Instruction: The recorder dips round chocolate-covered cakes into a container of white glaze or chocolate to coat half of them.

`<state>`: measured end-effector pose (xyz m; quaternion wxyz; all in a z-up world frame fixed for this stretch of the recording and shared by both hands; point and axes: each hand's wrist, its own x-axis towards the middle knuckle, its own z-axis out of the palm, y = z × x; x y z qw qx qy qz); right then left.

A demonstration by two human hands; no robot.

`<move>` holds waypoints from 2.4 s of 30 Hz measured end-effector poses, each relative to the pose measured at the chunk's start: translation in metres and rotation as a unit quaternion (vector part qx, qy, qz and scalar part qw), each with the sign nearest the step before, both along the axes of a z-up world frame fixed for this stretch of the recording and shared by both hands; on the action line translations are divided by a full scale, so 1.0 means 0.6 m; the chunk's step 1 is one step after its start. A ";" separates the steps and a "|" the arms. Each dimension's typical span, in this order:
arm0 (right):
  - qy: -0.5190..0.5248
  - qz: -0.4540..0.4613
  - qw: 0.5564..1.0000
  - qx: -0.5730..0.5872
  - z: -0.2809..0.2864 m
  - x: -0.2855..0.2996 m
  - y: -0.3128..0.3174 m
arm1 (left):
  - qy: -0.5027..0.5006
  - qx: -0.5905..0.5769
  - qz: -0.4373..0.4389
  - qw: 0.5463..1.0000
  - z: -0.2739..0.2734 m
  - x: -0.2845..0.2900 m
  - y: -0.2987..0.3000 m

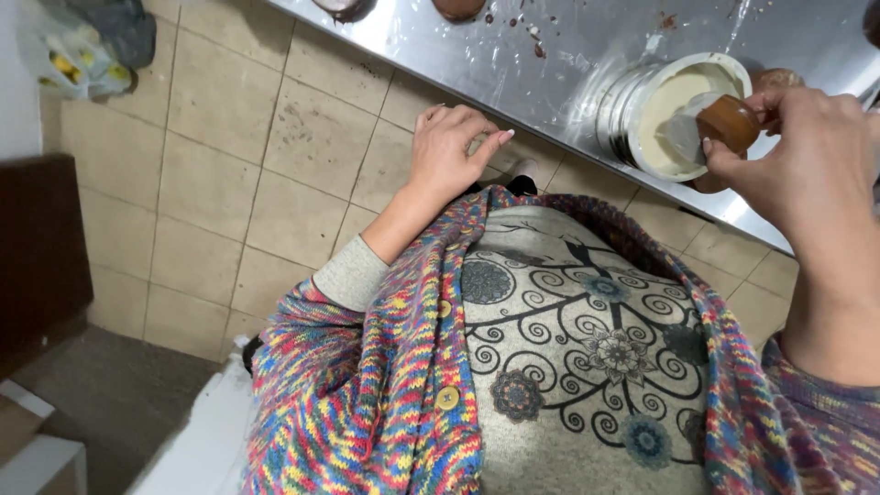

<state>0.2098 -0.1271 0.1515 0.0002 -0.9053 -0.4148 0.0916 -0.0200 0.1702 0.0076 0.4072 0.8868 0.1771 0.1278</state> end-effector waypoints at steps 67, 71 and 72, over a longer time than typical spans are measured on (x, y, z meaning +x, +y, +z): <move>-0.132 0.144 0.961 0.195 0.006 0.021 -0.034 | 0.046 -0.027 -0.048 0.997 0.002 -0.024 0.024; -0.107 0.187 0.951 0.221 -0.005 0.102 0.071 | 0.075 -0.054 -0.019 0.996 -0.001 -0.033 0.031; -0.112 0.220 0.944 0.221 -0.028 0.130 0.094 | 0.067 -0.056 -0.003 0.996 -0.005 -0.040 0.029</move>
